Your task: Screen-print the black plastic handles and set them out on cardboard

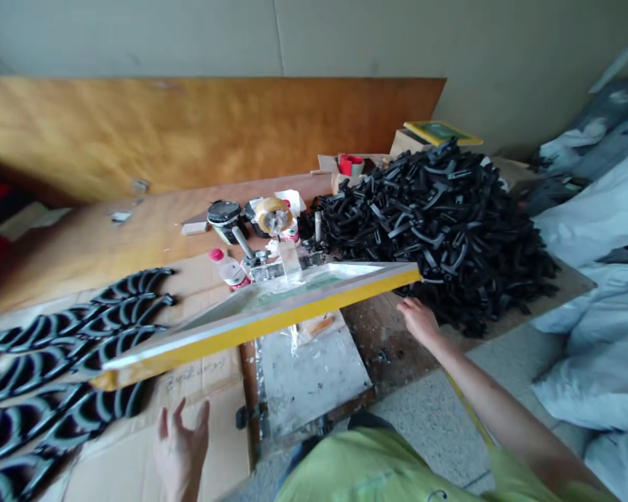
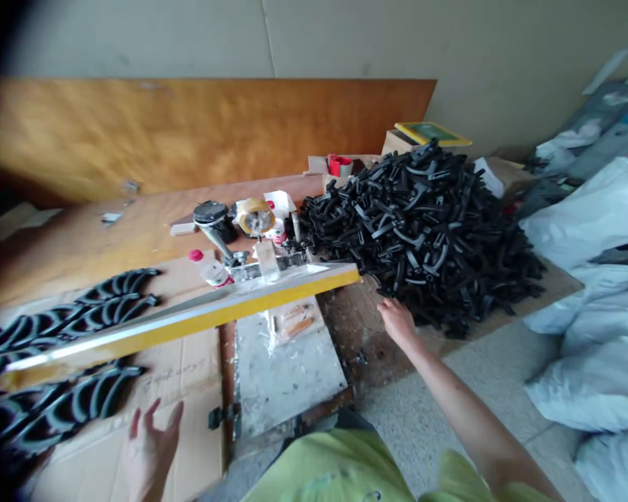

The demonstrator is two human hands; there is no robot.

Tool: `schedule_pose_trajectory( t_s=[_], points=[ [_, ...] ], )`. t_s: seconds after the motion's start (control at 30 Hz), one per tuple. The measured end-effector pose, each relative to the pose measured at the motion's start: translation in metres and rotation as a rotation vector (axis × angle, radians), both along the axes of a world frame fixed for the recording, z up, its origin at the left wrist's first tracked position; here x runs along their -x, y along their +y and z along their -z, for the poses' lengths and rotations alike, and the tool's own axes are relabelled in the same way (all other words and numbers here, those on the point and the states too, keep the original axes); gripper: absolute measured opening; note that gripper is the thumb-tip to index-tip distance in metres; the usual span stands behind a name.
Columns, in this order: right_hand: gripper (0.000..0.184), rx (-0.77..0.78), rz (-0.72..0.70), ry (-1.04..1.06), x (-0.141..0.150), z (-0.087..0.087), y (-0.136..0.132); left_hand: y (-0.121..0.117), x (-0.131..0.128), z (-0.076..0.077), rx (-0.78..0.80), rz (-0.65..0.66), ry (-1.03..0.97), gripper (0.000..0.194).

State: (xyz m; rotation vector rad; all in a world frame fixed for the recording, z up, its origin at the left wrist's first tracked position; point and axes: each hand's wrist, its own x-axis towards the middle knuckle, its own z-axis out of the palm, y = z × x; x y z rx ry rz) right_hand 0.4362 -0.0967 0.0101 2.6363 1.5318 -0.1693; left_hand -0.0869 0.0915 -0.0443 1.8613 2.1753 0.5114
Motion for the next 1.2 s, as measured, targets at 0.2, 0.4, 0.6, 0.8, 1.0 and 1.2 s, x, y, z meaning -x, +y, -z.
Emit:
schedule_pose_trajectory(
  t_s=[0.2, 0.4, 0.6, 0.8, 1.0, 1.2],
  points=[
    [0.065, 0.198, 0.009, -0.057, -0.065, 0.040, -0.045, -0.022, -0.058, -0.010, -0.010, 0.079, -0.040, 0.056],
    [0.042, -0.036, -0.023, 0.011, -0.069, 0.049, -0.019, -0.042, -0.088, -0.022, -0.001, 0.047, -0.058, 0.051],
    [0.030, -0.167, -0.161, 0.218, -0.051, 0.050, 0.004, -0.043, -0.101, -0.033, -0.024, 0.081, -0.074, 0.048],
    [0.028, -0.358, -0.304, 0.289, 0.008, 0.015, 0.061, -0.022, -0.106, -0.048, -0.087, 0.173, -0.177, 0.043],
    [0.024, -0.456, -0.676, 0.394, 0.099, -0.008, 0.132, 0.001, -0.127, -0.083, -0.157, 0.241, -0.471, 0.042],
    [0.027, -0.430, -0.741, 0.388, 0.132, 0.006, 0.145, 0.023, -0.146, -0.147, -0.267, 0.225, -0.853, 0.035]
  ],
)
